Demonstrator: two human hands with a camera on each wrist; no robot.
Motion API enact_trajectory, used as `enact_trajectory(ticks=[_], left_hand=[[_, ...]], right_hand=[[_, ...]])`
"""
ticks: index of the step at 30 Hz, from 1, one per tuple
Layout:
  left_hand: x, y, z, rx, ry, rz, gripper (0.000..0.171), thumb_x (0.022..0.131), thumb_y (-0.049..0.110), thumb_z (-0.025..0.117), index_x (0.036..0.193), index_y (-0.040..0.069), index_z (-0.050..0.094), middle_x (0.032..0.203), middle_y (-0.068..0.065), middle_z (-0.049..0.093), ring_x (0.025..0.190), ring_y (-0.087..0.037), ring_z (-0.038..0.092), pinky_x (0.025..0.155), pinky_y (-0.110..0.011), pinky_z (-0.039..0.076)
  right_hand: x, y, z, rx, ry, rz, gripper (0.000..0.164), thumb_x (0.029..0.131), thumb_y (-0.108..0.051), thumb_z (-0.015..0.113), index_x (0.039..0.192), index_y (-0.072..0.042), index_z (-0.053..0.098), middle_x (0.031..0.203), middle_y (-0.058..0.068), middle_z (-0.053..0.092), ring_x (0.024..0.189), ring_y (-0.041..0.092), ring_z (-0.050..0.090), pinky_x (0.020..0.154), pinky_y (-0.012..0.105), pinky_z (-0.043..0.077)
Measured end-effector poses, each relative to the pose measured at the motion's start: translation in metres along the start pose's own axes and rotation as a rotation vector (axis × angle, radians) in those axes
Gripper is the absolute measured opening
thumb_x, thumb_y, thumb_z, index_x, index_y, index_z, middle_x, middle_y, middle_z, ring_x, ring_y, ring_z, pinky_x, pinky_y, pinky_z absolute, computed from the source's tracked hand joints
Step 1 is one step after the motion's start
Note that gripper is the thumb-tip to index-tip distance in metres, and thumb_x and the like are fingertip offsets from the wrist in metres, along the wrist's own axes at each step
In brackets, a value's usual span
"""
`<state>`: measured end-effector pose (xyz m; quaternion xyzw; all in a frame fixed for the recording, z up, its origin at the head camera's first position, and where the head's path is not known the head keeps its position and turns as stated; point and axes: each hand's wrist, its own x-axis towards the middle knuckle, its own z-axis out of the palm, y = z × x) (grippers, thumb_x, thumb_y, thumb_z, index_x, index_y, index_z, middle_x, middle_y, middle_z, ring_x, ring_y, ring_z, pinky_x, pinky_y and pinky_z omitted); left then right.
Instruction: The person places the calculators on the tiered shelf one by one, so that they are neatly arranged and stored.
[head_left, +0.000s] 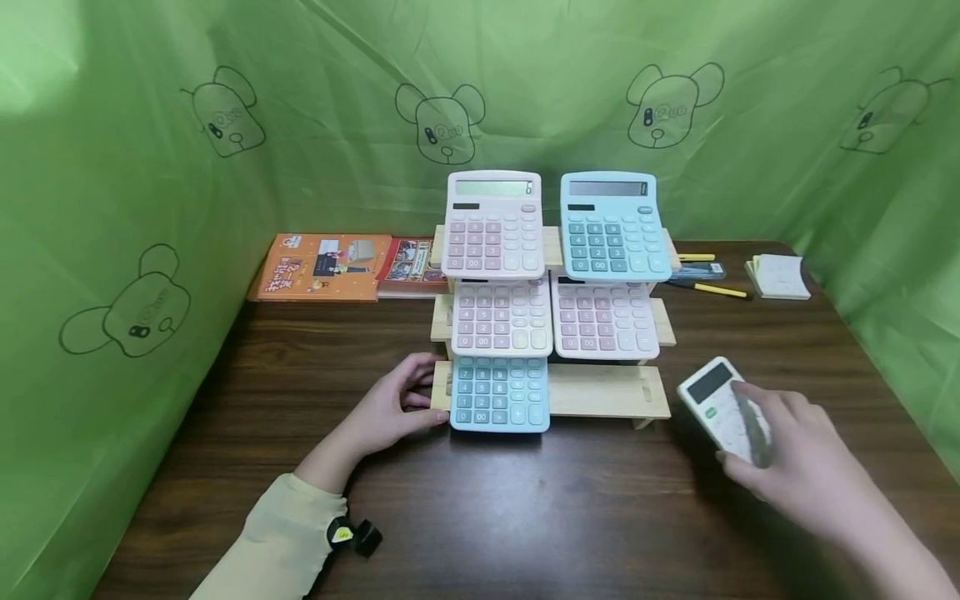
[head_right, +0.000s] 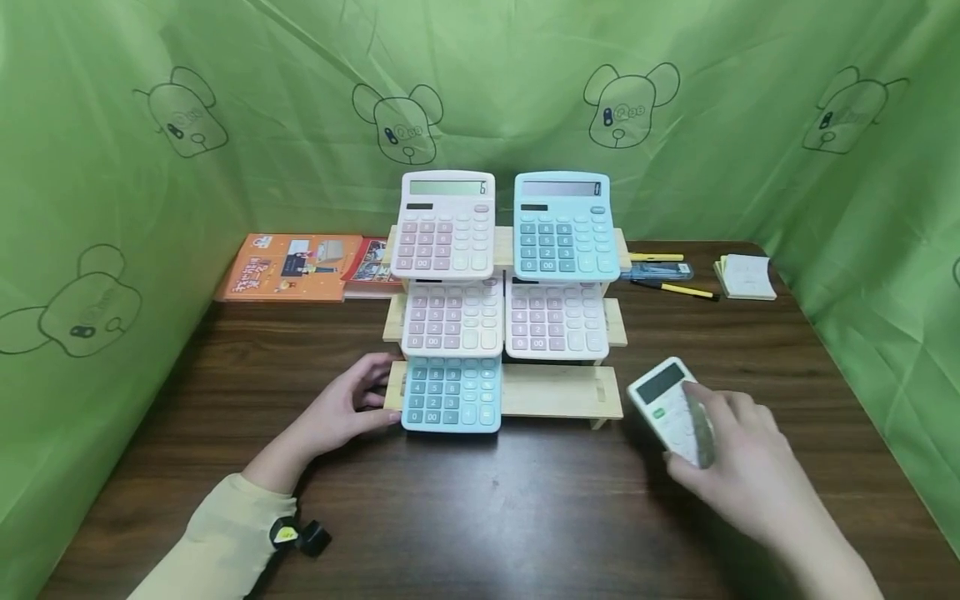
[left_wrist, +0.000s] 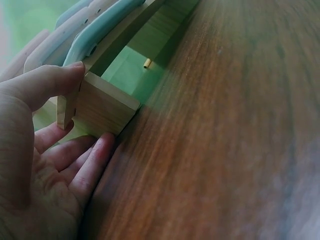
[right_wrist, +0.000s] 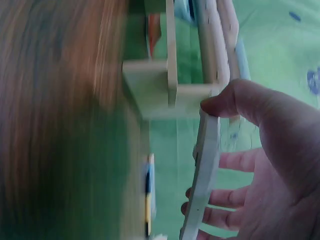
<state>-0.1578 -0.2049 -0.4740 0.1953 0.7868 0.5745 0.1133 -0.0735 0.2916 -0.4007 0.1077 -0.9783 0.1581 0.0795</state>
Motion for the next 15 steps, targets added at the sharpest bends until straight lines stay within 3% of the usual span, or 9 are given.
enact_trajectory(ticks=[8,15], left_hand=[[-0.001,0.0,-0.001,0.003,0.004,-0.002,0.069,0.078,0.024,0.083,0.136,0.022,0.044,0.132,0.001,0.056,0.117,-0.017,0.054,0.087,-0.033,0.054],[0.0,0.0,0.0,-0.002,-0.003,0.005,0.069,0.079,0.024,0.083,0.136,0.02,0.044,0.133,0.002,0.056,0.118,-0.017,0.054,0.088,-0.032,0.054]], right_hand=[[0.012,-0.046,0.012,-0.05,0.054,-0.239,0.087,0.057,-0.034,0.081,0.136,-0.011,0.052,0.114,0.011,0.054,0.097,0.029,0.049,0.071,0.044,0.041],[0.024,-0.064,0.031,-0.106,0.041,-0.283,0.081,0.06,-0.04,0.076,0.134,-0.016,0.054,0.118,0.011,0.053,0.101,0.031,0.049,0.072,0.048,0.041]])
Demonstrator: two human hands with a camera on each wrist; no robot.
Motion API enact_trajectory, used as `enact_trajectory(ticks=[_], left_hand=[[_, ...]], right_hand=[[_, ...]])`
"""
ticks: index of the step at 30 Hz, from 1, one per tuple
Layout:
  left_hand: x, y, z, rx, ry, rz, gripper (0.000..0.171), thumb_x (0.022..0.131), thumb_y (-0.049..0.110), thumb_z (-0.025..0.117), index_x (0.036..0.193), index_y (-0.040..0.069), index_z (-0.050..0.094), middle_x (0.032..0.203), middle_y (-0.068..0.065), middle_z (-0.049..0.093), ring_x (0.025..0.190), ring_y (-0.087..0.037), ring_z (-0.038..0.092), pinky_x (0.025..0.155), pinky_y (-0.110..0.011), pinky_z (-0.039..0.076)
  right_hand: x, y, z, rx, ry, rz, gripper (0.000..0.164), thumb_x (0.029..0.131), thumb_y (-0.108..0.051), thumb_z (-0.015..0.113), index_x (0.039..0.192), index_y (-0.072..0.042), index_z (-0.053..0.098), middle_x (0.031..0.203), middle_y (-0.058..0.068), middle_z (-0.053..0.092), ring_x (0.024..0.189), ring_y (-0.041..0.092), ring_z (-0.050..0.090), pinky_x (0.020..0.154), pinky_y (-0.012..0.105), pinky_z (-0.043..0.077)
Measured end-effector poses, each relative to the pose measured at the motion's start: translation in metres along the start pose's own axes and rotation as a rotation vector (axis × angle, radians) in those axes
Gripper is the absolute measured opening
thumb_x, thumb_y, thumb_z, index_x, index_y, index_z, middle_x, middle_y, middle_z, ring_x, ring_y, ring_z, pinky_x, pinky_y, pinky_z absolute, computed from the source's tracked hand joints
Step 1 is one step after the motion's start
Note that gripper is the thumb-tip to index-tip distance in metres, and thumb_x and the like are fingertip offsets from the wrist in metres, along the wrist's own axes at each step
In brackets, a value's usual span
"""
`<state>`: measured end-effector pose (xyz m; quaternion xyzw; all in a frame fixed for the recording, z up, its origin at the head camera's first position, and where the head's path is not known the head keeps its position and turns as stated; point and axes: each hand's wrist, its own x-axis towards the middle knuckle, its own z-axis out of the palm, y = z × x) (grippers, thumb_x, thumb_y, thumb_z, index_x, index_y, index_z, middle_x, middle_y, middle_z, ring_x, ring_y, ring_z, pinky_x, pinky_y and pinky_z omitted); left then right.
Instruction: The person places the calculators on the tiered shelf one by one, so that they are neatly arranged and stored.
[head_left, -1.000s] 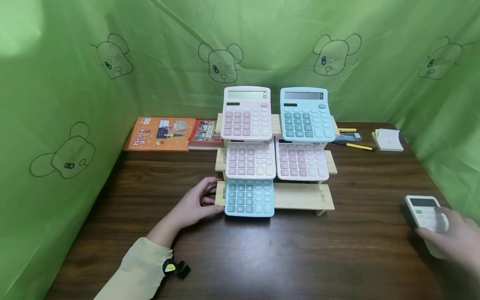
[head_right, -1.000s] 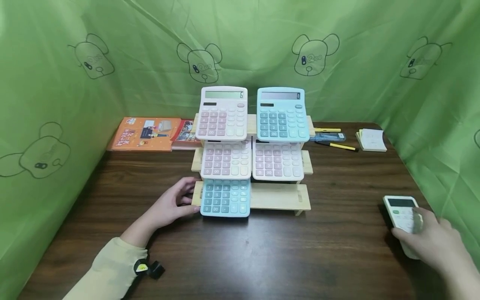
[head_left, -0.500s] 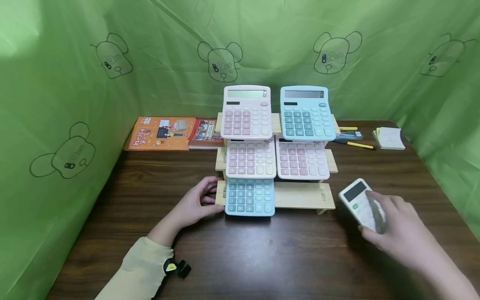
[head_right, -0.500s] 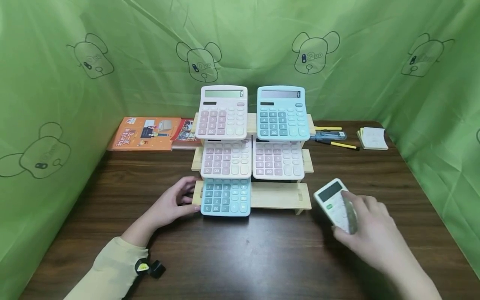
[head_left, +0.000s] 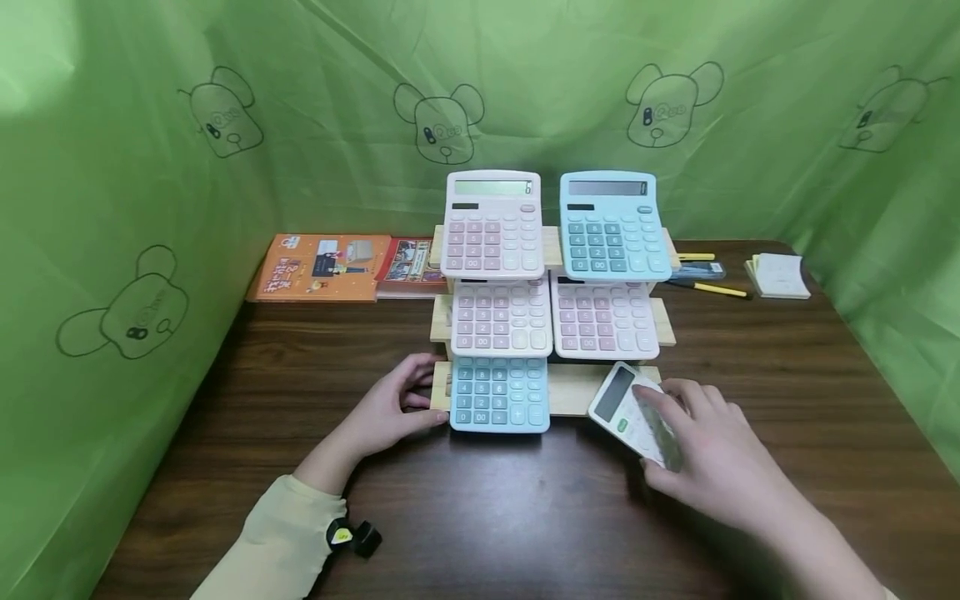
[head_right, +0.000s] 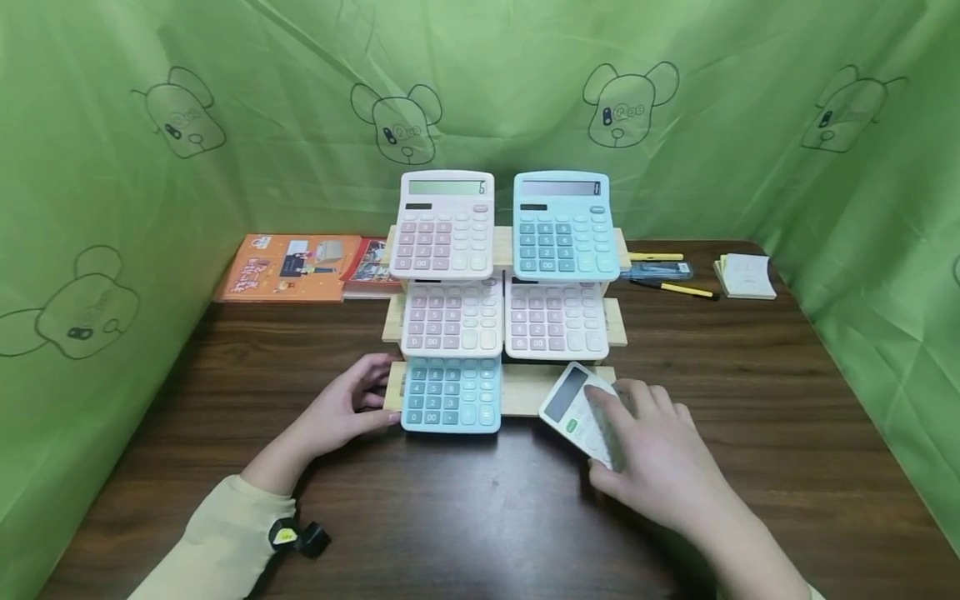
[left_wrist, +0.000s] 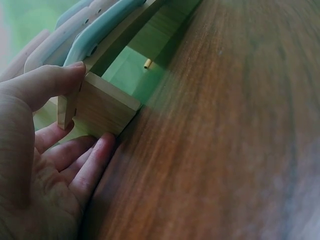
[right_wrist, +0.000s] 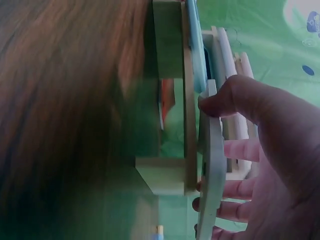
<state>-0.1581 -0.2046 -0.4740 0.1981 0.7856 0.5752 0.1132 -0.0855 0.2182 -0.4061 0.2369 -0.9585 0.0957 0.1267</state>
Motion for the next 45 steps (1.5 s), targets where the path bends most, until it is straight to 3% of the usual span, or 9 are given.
enact_trajectory(ticks=[10,18,25,30,35,39,45], left_hand=[[0.001,0.0,0.0,-0.003,-0.01,0.008,0.069,0.08,0.021,0.082,0.136,0.018,0.044,0.133,-0.002,0.055,0.119,-0.02,0.054,0.088,-0.034,0.053],[0.001,0.0,-0.001,-0.002,-0.005,0.005,0.068,0.079,0.022,0.082,0.136,0.019,0.044,0.133,0.0,0.056,0.119,-0.02,0.054,0.088,-0.033,0.054],[0.001,0.0,0.0,-0.015,-0.009,0.008,0.068,0.079,0.02,0.082,0.136,0.019,0.044,0.133,-0.001,0.056,0.119,-0.02,0.053,0.088,-0.034,0.053],[0.001,0.001,0.0,-0.013,-0.005,-0.004,0.069,0.079,0.015,0.082,0.136,0.016,0.043,0.133,-0.003,0.055,0.119,-0.021,0.053,0.089,-0.038,0.053],[-0.001,0.015,-0.001,-0.019,-0.016,-0.018,0.07,0.08,0.009,0.08,0.138,0.007,0.042,0.134,-0.009,0.054,0.12,-0.026,0.053,0.09,-0.044,0.052],[-0.003,0.032,-0.001,-0.027,-0.025,-0.018,0.068,0.08,0.007,0.079,0.137,0.002,0.042,0.133,-0.012,0.055,0.119,-0.028,0.053,0.09,-0.046,0.052],[-0.003,0.036,-0.001,-0.025,-0.025,-0.015,0.067,0.08,0.005,0.079,0.136,0.002,0.042,0.133,-0.013,0.055,0.118,-0.028,0.053,0.09,-0.047,0.051]], right_hand=[[0.016,-0.005,0.009,0.028,0.039,0.032,0.074,0.067,-0.045,0.078,0.131,-0.014,0.058,0.13,0.015,0.049,0.107,0.038,0.045,0.073,0.054,0.041],[0.024,-0.014,0.009,0.037,0.057,0.026,0.073,0.071,-0.059,0.077,0.126,-0.015,0.063,0.12,0.011,0.055,0.1,0.033,0.048,0.078,0.049,0.044],[0.02,-0.016,0.003,0.045,-0.042,0.009,0.078,0.072,-0.064,0.074,0.131,-0.015,0.06,0.133,0.018,0.049,0.11,0.034,0.045,0.083,0.05,0.047],[0.015,-0.013,-0.003,0.086,-0.145,-0.049,0.089,0.069,-0.051,0.082,0.143,-0.015,0.048,0.145,0.022,0.035,0.124,0.038,0.036,0.094,0.055,0.041],[0.015,-0.009,-0.002,0.077,-0.16,-0.1,0.089,0.068,-0.041,0.084,0.144,-0.013,0.046,0.148,0.013,0.035,0.124,0.033,0.036,0.095,0.052,0.04],[0.016,-0.01,0.002,0.075,-0.146,-0.08,0.089,0.068,-0.046,0.083,0.144,-0.016,0.047,0.147,0.009,0.037,0.123,0.03,0.037,0.095,0.048,0.04],[0.017,-0.011,0.004,0.093,-0.123,-0.059,0.081,0.072,-0.049,0.08,0.14,-0.016,0.051,0.143,0.011,0.04,0.122,0.032,0.038,0.097,0.049,0.038]])
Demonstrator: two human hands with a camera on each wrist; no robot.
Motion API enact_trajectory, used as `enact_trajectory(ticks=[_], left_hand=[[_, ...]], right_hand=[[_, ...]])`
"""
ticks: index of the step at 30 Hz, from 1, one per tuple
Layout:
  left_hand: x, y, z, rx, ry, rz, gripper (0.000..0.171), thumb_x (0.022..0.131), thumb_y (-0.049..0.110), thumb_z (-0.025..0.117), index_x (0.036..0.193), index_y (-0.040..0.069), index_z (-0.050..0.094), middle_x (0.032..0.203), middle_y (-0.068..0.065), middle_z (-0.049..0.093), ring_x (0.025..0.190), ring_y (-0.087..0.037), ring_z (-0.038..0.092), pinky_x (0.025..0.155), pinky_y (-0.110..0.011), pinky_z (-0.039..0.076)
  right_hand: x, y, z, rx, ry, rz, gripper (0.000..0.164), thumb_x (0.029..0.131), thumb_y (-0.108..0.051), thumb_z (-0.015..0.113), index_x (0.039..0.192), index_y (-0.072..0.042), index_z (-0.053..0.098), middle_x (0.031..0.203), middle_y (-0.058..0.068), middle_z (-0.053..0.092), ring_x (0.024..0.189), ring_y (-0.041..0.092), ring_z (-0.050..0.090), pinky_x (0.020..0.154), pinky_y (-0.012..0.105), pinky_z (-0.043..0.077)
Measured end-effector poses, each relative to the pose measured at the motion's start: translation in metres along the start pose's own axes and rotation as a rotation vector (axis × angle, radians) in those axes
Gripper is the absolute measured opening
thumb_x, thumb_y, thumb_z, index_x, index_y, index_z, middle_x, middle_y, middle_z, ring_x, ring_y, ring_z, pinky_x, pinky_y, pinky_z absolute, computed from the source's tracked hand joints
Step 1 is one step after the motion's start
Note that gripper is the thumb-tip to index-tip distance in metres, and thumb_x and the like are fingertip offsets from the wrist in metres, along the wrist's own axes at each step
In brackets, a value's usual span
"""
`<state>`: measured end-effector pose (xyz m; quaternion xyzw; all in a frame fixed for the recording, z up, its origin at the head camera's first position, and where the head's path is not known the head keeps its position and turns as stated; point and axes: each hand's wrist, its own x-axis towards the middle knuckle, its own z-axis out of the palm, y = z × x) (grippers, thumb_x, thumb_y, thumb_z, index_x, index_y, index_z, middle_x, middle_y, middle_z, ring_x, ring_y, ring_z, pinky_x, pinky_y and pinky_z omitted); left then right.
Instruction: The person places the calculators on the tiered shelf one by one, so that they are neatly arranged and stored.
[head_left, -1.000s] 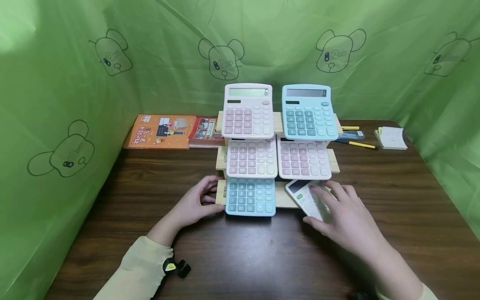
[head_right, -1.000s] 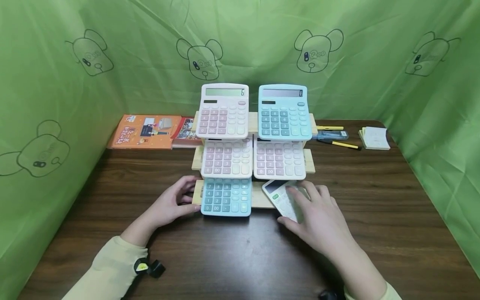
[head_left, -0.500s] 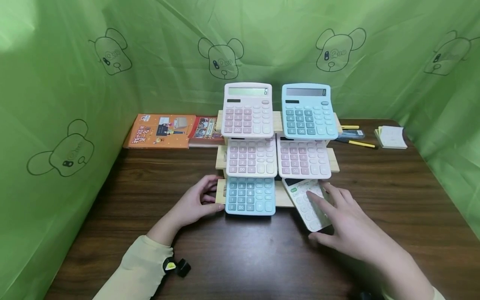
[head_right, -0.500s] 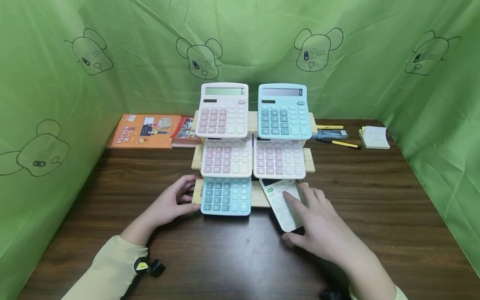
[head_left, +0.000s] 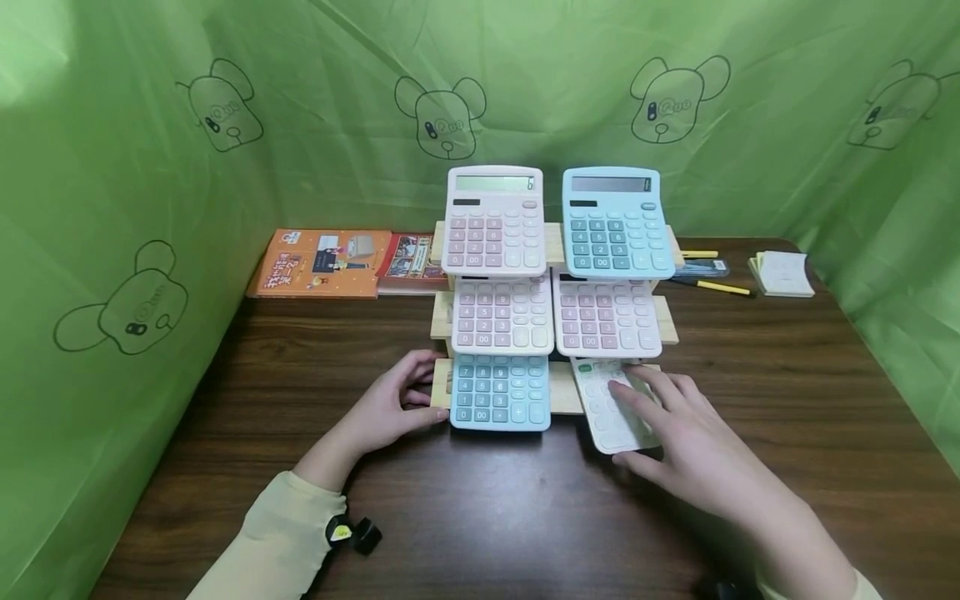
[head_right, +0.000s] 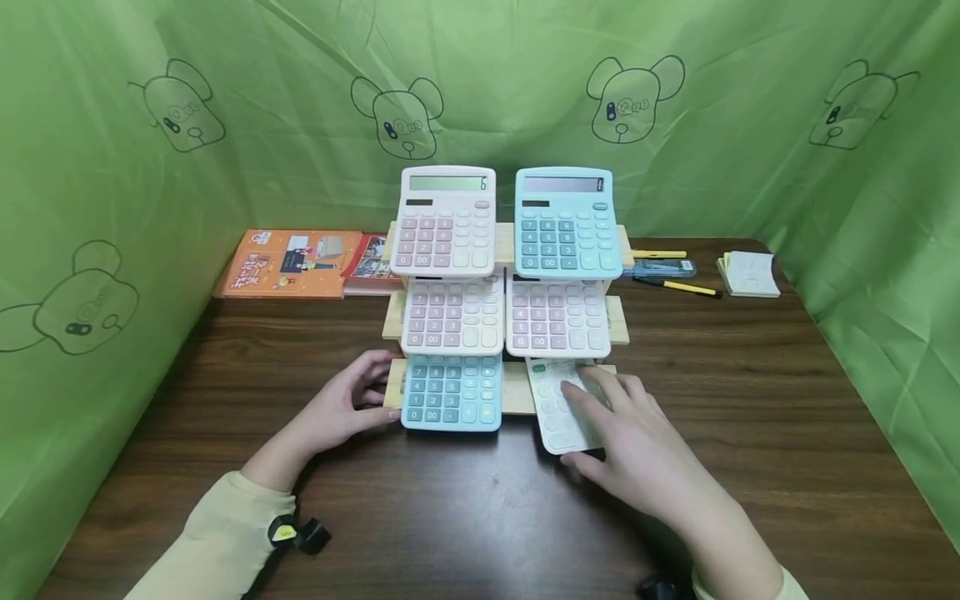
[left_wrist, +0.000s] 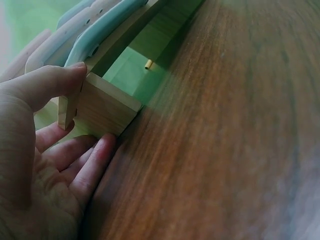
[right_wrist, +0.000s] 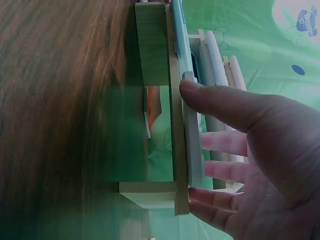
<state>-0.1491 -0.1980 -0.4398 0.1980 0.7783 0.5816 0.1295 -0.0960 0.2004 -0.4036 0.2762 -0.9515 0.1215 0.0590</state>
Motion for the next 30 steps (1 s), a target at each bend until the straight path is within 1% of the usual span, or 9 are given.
enact_trajectory(ticks=[5,7,12,14,18,25,30], left_hand=[[0.001,-0.003,-0.001,-0.002,-0.006,0.017,0.067,0.081,0.006,0.079,0.137,0.002,0.041,0.133,-0.013,0.056,0.117,-0.027,0.054,0.09,-0.046,0.052],[0.003,-0.012,0.0,0.001,-0.007,0.024,0.068,0.081,0.008,0.079,0.137,0.006,0.041,0.134,-0.009,0.056,0.117,-0.025,0.054,0.09,-0.043,0.052],[0.011,-0.035,0.004,0.015,-0.006,0.024,0.069,0.08,0.019,0.081,0.137,0.02,0.042,0.132,0.003,0.057,0.114,-0.017,0.056,0.089,-0.034,0.053],[0.012,-0.037,0.007,0.016,-0.017,0.021,0.069,0.081,0.022,0.081,0.137,0.022,0.042,0.131,0.005,0.058,0.111,-0.017,0.057,0.088,-0.034,0.053],[0.011,-0.039,0.008,0.008,-0.026,0.017,0.069,0.081,0.022,0.081,0.138,0.023,0.041,0.131,0.005,0.058,0.105,-0.019,0.059,0.088,-0.034,0.053],[0.008,-0.036,0.004,0.002,-0.011,0.009,0.069,0.081,0.019,0.081,0.137,0.021,0.042,0.131,0.003,0.058,0.105,-0.02,0.058,0.088,-0.035,0.053],[0.006,-0.036,0.0,0.009,0.0,-0.007,0.07,0.08,0.014,0.081,0.138,0.017,0.042,0.131,0.001,0.058,0.106,-0.023,0.058,0.088,-0.037,0.053]], right_hand=[[0.002,0.0,0.002,0.026,0.035,-0.01,0.071,0.075,-0.045,0.079,0.135,-0.015,0.055,0.14,0.013,0.044,0.119,0.033,0.041,0.097,0.049,0.036],[0.003,0.0,0.001,0.031,0.042,-0.011,0.069,0.076,-0.046,0.079,0.134,-0.016,0.056,0.139,0.013,0.045,0.118,0.032,0.042,0.096,0.049,0.036],[0.0,0.004,-0.001,0.043,0.055,0.002,0.066,0.076,-0.047,0.079,0.131,-0.017,0.058,0.137,0.01,0.046,0.116,0.032,0.043,0.093,0.048,0.038],[-0.002,0.005,-0.001,0.047,0.061,0.006,0.065,0.076,-0.046,0.08,0.13,-0.017,0.059,0.136,0.009,0.047,0.115,0.032,0.043,0.092,0.048,0.038],[-0.003,0.006,-0.001,0.052,0.07,0.003,0.065,0.075,-0.044,0.081,0.13,-0.017,0.06,0.135,0.008,0.048,0.114,0.031,0.044,0.092,0.047,0.037],[0.0,0.008,0.001,0.048,0.078,0.004,0.063,0.075,-0.045,0.081,0.127,-0.016,0.061,0.132,0.009,0.05,0.112,0.03,0.045,0.093,0.049,0.036],[0.001,0.009,0.003,0.049,0.074,0.012,0.062,0.075,-0.047,0.08,0.126,-0.018,0.061,0.131,0.008,0.051,0.112,0.03,0.045,0.094,0.049,0.037]])
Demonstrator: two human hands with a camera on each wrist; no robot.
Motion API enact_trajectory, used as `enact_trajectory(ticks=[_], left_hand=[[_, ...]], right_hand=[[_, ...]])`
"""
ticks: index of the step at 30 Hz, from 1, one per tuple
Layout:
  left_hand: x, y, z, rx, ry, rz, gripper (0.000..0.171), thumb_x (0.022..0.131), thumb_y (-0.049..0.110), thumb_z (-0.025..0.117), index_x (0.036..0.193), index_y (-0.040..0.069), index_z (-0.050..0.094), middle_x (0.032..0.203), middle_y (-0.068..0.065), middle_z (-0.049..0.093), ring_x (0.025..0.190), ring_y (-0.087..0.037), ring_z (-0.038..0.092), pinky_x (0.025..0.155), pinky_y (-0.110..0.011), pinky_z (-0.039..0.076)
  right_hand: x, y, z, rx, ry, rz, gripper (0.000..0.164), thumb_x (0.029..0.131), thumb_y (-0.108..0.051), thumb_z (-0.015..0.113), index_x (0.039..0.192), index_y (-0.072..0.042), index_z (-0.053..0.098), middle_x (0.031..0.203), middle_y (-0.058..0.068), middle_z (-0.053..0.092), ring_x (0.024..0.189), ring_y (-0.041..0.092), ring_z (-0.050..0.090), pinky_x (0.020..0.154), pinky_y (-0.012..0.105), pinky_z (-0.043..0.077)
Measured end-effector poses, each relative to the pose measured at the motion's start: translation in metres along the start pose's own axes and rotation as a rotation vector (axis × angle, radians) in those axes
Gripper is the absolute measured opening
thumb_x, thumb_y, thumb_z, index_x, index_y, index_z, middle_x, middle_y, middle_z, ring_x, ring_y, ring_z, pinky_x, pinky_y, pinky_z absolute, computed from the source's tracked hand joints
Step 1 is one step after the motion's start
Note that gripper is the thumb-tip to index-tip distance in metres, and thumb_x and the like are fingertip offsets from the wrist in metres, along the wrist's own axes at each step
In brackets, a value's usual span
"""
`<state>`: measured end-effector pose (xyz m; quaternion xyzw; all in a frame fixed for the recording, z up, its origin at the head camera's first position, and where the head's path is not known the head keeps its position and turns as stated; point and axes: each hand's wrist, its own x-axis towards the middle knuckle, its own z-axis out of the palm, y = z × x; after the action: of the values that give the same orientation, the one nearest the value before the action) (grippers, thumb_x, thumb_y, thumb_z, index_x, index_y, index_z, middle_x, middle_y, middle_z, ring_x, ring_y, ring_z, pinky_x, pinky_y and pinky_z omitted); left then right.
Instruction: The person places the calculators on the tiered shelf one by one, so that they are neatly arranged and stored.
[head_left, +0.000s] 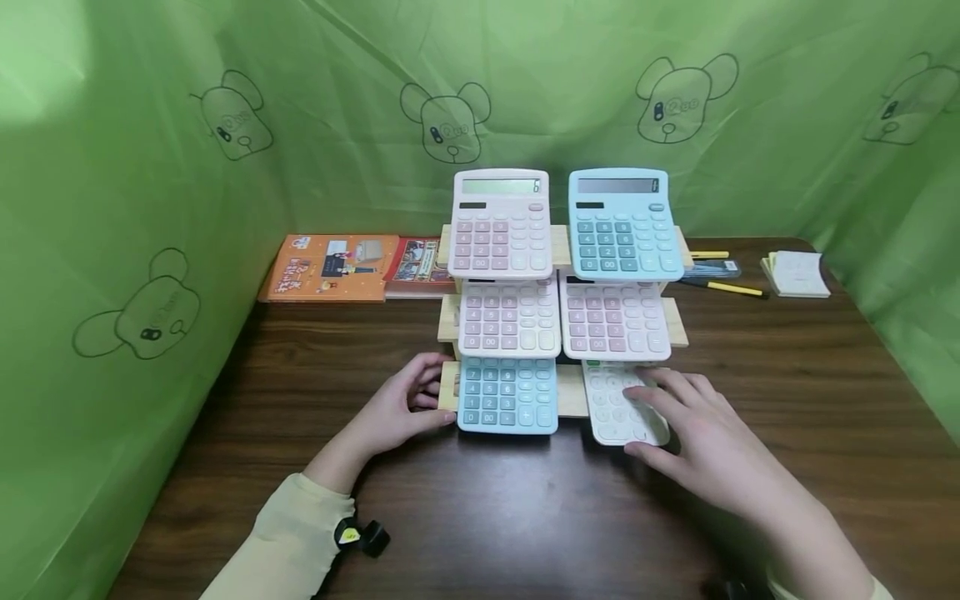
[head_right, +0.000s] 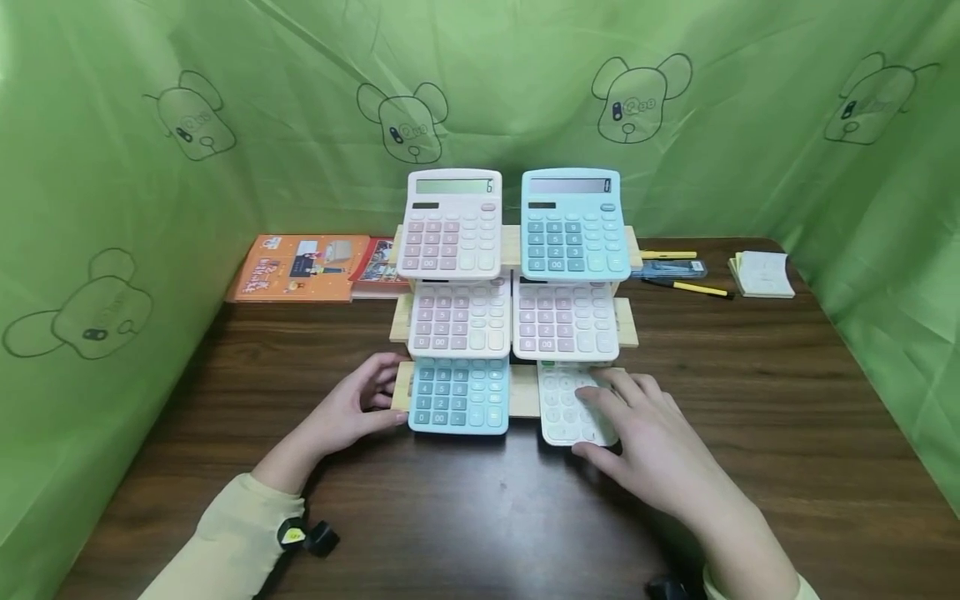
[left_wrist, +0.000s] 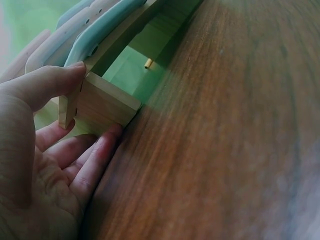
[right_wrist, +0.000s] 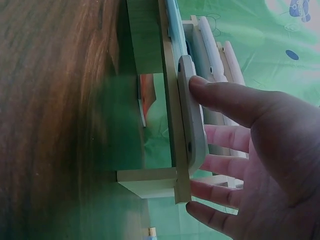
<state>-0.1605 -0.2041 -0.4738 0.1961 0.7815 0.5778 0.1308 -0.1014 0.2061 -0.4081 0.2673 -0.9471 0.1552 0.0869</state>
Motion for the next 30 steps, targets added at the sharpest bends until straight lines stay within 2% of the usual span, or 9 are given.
enact_trajectory(ticks=[3,6,10,16,22,30], left_hand=[[-0.001,0.004,-0.001,-0.001,0.003,-0.01,0.07,0.08,0.011,0.081,0.139,0.013,0.042,0.132,-0.001,0.058,0.106,-0.026,0.058,0.089,-0.041,0.053],[-0.003,0.014,-0.001,-0.019,-0.003,-0.014,0.07,0.08,0.009,0.08,0.138,0.009,0.042,0.132,-0.003,0.058,0.106,-0.029,0.058,0.089,-0.044,0.052],[-0.005,0.025,-0.003,-0.031,-0.009,-0.017,0.069,0.08,0.01,0.08,0.137,0.007,0.042,0.131,-0.005,0.058,0.106,-0.029,0.058,0.089,-0.043,0.053],[-0.007,0.026,-0.004,-0.021,-0.004,-0.012,0.069,0.08,0.012,0.081,0.137,0.009,0.043,0.132,-0.007,0.057,0.106,-0.029,0.058,0.089,-0.041,0.053],[-0.009,0.025,-0.003,-0.023,-0.001,-0.012,0.069,0.08,0.012,0.081,0.138,0.01,0.043,0.132,-0.007,0.057,0.107,-0.028,0.058,0.089,-0.041,0.053],[-0.01,0.025,-0.004,-0.023,0.001,-0.011,0.07,0.079,0.013,0.081,0.138,0.011,0.043,0.132,-0.006,0.057,0.106,-0.028,0.059,0.089,-0.042,0.053]], right_hand=[[0.0,0.0,0.0,0.004,0.0,0.005,0.062,0.074,-0.047,0.08,0.126,-0.019,0.06,0.131,0.01,0.049,0.114,0.031,0.044,0.092,0.05,0.038],[-0.001,0.0,-0.001,0.01,0.004,0.011,0.061,0.074,-0.046,0.082,0.125,-0.022,0.06,0.132,0.012,0.047,0.113,0.032,0.043,0.088,0.051,0.042],[-0.001,-0.001,0.0,0.017,0.012,0.023,0.06,0.074,-0.047,0.082,0.125,-0.024,0.059,0.133,0.012,0.045,0.114,0.032,0.043,0.081,0.051,0.047],[0.001,-0.002,0.002,0.018,0.016,0.033,0.06,0.073,-0.048,0.082,0.123,-0.024,0.059,0.131,0.01,0.044,0.113,0.032,0.042,0.08,0.049,0.047],[0.0,-0.003,0.004,0.031,-0.003,0.051,0.059,0.074,-0.049,0.081,0.124,-0.025,0.058,0.135,0.012,0.041,0.117,0.034,0.039,0.08,0.052,0.048],[-0.001,-0.003,0.002,0.052,0.016,0.033,0.06,0.074,-0.047,0.082,0.125,-0.026,0.058,0.136,0.011,0.041,0.119,0.032,0.038,0.081,0.051,0.048]])
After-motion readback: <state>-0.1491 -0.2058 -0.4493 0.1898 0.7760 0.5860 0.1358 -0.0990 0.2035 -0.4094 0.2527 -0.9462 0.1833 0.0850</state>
